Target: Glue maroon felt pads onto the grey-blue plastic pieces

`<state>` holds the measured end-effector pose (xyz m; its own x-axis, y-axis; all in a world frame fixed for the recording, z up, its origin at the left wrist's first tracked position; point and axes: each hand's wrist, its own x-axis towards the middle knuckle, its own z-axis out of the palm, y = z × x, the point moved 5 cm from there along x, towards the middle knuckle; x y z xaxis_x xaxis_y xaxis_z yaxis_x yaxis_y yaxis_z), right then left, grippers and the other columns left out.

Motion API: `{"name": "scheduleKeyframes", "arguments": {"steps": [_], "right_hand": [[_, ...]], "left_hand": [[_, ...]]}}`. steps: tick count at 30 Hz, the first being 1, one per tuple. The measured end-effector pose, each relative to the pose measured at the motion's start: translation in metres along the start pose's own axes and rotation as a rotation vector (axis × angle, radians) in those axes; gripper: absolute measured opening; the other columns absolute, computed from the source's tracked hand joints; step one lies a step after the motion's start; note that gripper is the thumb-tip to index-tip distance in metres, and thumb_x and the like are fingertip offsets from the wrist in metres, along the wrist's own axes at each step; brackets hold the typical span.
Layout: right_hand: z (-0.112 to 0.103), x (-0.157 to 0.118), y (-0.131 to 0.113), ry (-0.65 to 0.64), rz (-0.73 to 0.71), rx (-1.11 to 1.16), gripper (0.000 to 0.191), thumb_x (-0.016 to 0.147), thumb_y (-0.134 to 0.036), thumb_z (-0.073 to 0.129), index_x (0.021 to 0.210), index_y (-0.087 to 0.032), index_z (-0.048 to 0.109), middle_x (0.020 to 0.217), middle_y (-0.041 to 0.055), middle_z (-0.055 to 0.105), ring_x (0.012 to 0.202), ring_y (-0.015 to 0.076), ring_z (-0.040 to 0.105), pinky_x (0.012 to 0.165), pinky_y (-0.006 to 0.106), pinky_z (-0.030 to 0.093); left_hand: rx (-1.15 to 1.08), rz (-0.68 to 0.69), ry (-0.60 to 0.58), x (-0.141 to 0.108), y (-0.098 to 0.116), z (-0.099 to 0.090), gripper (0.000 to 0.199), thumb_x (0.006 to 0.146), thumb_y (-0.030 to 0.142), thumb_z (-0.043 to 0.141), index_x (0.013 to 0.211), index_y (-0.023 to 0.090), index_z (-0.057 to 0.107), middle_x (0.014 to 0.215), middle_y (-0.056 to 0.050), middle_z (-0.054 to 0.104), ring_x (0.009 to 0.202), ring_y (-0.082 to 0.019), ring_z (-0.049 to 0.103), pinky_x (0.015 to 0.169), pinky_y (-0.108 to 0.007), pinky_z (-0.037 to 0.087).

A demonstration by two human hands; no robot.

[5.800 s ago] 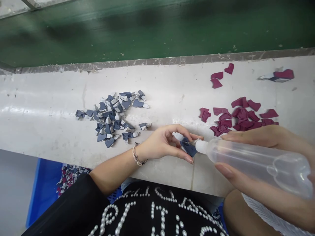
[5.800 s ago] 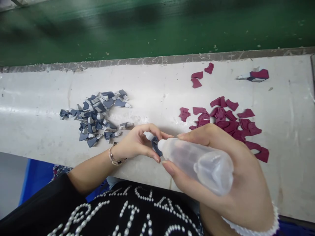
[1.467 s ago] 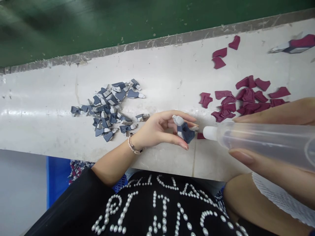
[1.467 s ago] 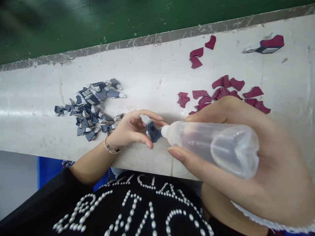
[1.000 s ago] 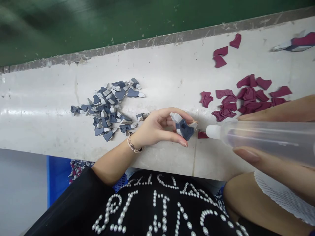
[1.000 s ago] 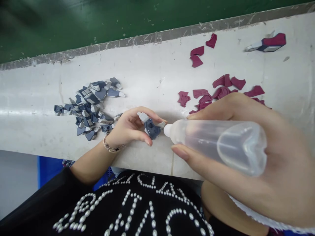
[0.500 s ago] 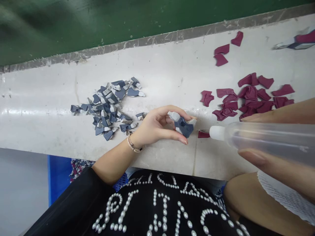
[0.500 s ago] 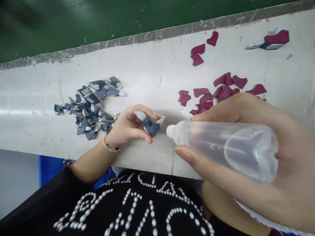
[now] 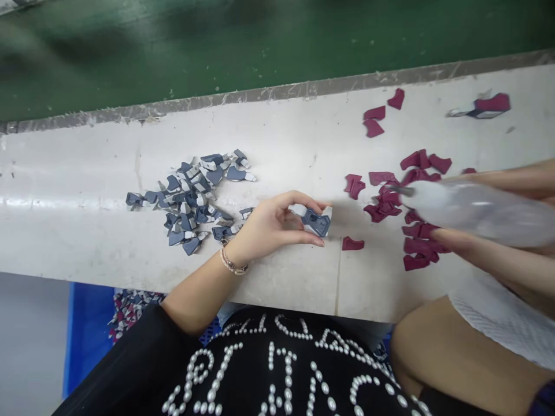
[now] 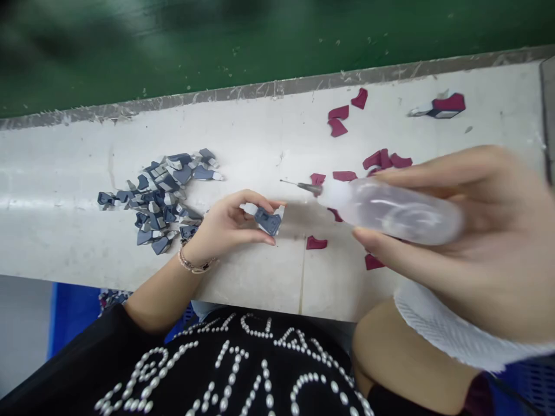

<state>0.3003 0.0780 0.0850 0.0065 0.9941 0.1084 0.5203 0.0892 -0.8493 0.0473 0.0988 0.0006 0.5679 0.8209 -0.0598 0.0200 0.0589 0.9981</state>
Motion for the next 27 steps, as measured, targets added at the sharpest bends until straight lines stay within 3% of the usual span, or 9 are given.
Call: {"name": "scheduleKeyframes", "arguments": {"steps": [3, 7, 10, 12, 14, 18, 22, 25, 27], "right_hand": [[0.035, 0.019, -0.002, -0.072, -0.004, 0.072, 0.041, 0.074, -0.038, 0.088, 0.109, -0.031, 0.069, 0.105, 0.0040, 0.073, 0.097, 0.0271, 0.070, 0.081, 0.047, 0.060], [0.089, 0.038, 0.004, -0.213, 0.049, 0.042, 0.044, 0.083, -0.041, 0.078, 0.124, -0.028, 0.070, 0.124, 0.0078, 0.071, 0.119, 0.0340, 0.064, 0.102, 0.057, 0.051], [0.124, 0.049, 0.004, -0.318, 0.013, 0.142, 0.047, 0.084, -0.048, 0.075, 0.124, -0.027, 0.063, 0.126, 0.0074, 0.070, 0.119, 0.0315, 0.065, 0.102, 0.051, 0.052], [0.143, 0.054, 0.001, -0.386, -0.015, 0.200, 0.056, 0.088, -0.055, 0.069, 0.135, -0.028, 0.051, 0.124, 0.0067, 0.071, 0.112, 0.0283, 0.068, 0.097, 0.046, 0.055], [0.157, 0.057, 0.000, -0.428, -0.031, 0.193, 0.062, 0.092, -0.057, 0.063, 0.143, -0.029, 0.042, 0.128, 0.0083, 0.069, 0.117, 0.0296, 0.065, 0.100, 0.049, 0.052], [0.171, 0.058, 0.000, -0.480, -0.057, 0.102, 0.046, 0.095, -0.051, 0.059, 0.133, -0.025, 0.056, 0.133, 0.0109, 0.064, 0.130, 0.0335, 0.053, 0.111, 0.059, 0.037], [0.174, 0.055, -0.003, -0.507, -0.069, 0.053, 0.048, 0.095, -0.049, 0.061, 0.132, -0.019, 0.055, 0.129, 0.0108, 0.065, 0.122, 0.0291, 0.059, 0.108, 0.055, 0.041], [0.166, 0.051, -0.007, -0.510, -0.073, -0.017, 0.044, 0.089, -0.042, 0.067, 0.127, -0.022, 0.056, 0.125, 0.0079, 0.069, 0.125, 0.0295, 0.057, 0.112, 0.055, 0.037], [0.148, 0.048, -0.003, -0.477, -0.064, -0.078, 0.047, 0.084, -0.042, 0.072, 0.125, -0.025, 0.057, 0.129, 0.0072, 0.068, 0.127, 0.0301, 0.056, 0.112, 0.053, 0.037]], "left_hand": [[0.152, -0.083, 0.037, 0.001, -0.003, -0.010, 0.031, 0.079, 0.026, 0.084, 0.104, 0.018, 0.066, 0.130, -0.013, 0.073, 0.110, -0.022, 0.075, 0.080, -0.028, 0.067], [0.367, -0.181, 0.154, -0.009, 0.004, -0.045, 0.024, 0.080, 0.023, 0.083, 0.100, 0.019, 0.069, 0.122, -0.009, 0.076, 0.112, -0.022, 0.074, 0.090, -0.034, 0.066], [0.413, -0.252, 0.227, -0.025, 0.017, -0.068, 0.025, 0.080, 0.027, 0.083, 0.101, 0.020, 0.071, 0.114, -0.006, 0.077, 0.104, -0.021, 0.075, 0.087, -0.034, 0.066], [0.402, -0.271, 0.188, -0.036, 0.025, -0.071, 0.024, 0.082, 0.029, 0.081, 0.103, 0.022, 0.072, 0.113, -0.004, 0.076, 0.101, -0.020, 0.075, 0.087, -0.034, 0.066], [0.383, -0.272, 0.110, -0.043, 0.029, -0.065, 0.023, 0.084, 0.031, 0.079, 0.105, 0.024, 0.071, 0.114, -0.002, 0.075, 0.104, -0.019, 0.074, 0.092, -0.034, 0.065], [0.343, -0.324, 0.047, -0.049, 0.022, -0.053, 0.024, 0.085, 0.033, 0.079, 0.106, 0.025, 0.071, 0.118, -0.002, 0.074, 0.112, -0.020, 0.071, 0.096, -0.035, 0.064], [0.314, -0.334, 0.054, -0.047, 0.014, -0.046, 0.022, 0.085, 0.031, 0.078, 0.105, 0.023, 0.071, 0.119, -0.004, 0.073, 0.113, -0.021, 0.070, 0.097, -0.036, 0.063], [0.275, -0.339, 0.035, -0.046, 0.010, -0.040, 0.024, 0.085, 0.029, 0.078, 0.106, 0.022, 0.071, 0.119, -0.004, 0.073, 0.113, -0.021, 0.071, 0.098, -0.037, 0.063], [0.270, -0.346, 0.024, -0.047, 0.006, -0.037, 0.025, 0.084, 0.030, 0.078, 0.106, 0.022, 0.071, 0.119, -0.005, 0.073, 0.113, -0.022, 0.071, 0.099, -0.039, 0.063]]}}
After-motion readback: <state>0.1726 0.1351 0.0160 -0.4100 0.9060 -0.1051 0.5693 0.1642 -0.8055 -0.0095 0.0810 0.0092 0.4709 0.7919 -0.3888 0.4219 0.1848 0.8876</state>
